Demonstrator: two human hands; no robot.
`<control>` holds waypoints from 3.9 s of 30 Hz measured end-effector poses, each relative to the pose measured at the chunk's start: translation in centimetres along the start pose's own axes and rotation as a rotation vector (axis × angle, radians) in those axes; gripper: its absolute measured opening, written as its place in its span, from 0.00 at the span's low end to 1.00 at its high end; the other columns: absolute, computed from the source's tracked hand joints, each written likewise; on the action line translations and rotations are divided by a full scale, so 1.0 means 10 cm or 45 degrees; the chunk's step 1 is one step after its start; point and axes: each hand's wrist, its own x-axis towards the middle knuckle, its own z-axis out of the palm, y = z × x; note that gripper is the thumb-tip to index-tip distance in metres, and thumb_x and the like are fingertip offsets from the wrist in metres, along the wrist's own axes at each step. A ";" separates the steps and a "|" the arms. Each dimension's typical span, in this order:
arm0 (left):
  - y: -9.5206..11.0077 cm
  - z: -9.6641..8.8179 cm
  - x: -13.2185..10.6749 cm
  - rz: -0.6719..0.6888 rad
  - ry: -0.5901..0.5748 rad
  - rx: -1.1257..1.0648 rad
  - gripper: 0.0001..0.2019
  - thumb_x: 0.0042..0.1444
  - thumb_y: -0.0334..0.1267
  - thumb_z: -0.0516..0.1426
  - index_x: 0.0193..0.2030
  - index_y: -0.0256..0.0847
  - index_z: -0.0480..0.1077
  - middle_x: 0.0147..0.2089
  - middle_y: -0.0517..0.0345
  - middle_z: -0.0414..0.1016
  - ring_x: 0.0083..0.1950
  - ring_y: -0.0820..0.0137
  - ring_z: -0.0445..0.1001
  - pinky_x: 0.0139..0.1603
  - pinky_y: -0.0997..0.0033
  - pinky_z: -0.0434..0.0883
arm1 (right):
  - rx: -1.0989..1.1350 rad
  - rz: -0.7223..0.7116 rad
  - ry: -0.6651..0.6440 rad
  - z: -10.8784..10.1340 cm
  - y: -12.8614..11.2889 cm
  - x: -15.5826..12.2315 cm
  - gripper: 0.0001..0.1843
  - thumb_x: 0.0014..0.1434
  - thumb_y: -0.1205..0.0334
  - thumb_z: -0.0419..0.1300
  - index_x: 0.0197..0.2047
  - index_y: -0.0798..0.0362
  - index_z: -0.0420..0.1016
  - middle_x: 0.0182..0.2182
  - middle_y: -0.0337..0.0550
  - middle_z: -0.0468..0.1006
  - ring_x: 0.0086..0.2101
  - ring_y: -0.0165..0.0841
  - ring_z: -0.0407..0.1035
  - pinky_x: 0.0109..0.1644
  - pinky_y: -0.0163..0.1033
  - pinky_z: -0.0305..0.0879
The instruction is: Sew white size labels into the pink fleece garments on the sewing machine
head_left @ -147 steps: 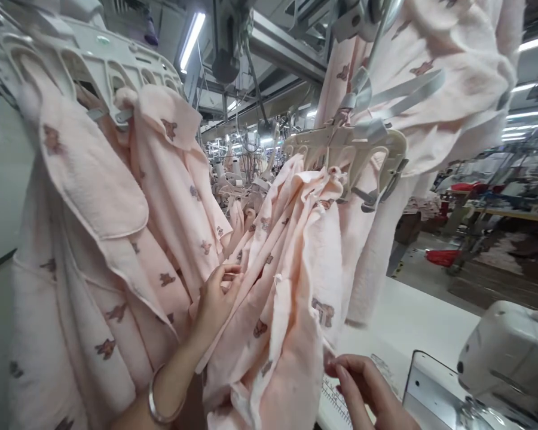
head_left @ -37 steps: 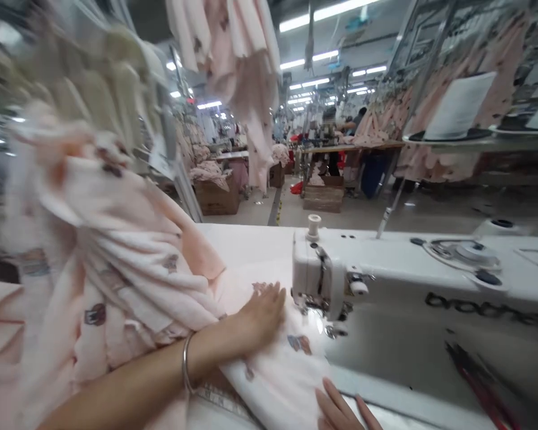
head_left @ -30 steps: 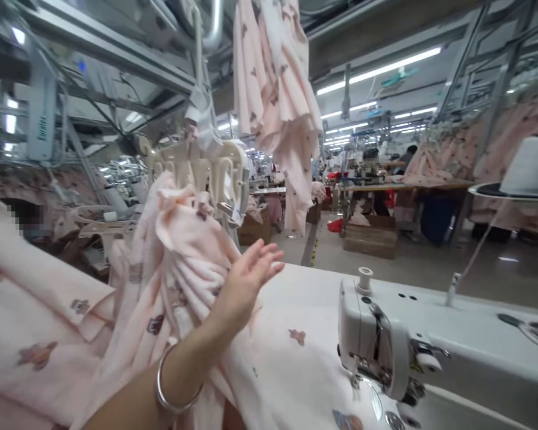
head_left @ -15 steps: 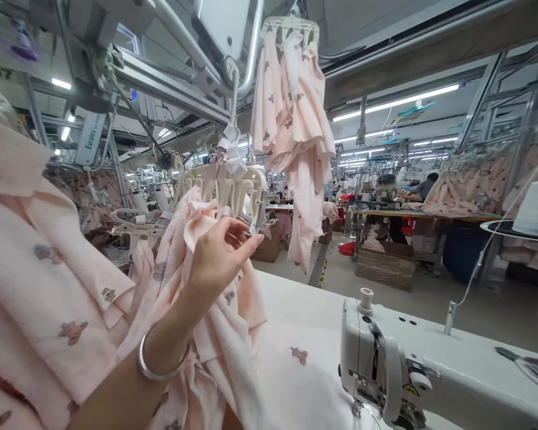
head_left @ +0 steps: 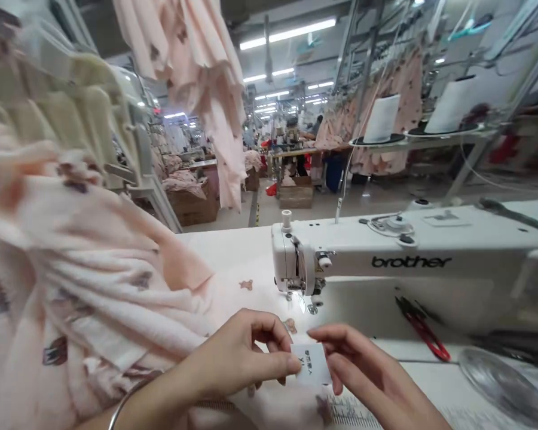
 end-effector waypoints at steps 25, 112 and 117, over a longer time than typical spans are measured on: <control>-0.52 -0.23 0.63 0.079 0.579 0.723 0.06 0.53 0.36 0.55 0.30 0.37 0.72 0.27 0.59 0.74 0.29 0.72 0.70 0.30 0.76 0.63 | -1.310 -0.786 0.128 0.13 0.90 0.00 0.16 0.64 0.65 0.50 0.54 0.56 0.67 0.52 0.48 0.70 0.52 0.41 0.63 0.51 0.44 0.63; -0.82 0.02 0.31 0.773 0.021 1.579 0.26 0.62 0.36 0.52 0.65 0.30 0.52 0.67 0.38 0.53 0.69 0.58 0.51 0.66 0.58 0.59 | -1.267 -0.560 0.320 0.33 0.92 0.05 0.15 0.65 0.66 0.49 0.52 0.59 0.69 0.36 0.49 0.64 0.37 0.39 0.59 0.38 0.45 0.59; -0.92 -0.01 0.37 0.754 -0.063 1.708 0.29 0.62 0.39 0.52 0.66 0.26 0.51 0.68 0.37 0.51 0.70 0.60 0.47 0.67 0.61 0.57 | -1.260 -0.551 0.320 0.33 0.91 0.04 0.15 0.65 0.66 0.49 0.52 0.59 0.68 0.37 0.49 0.64 0.38 0.39 0.59 0.38 0.45 0.59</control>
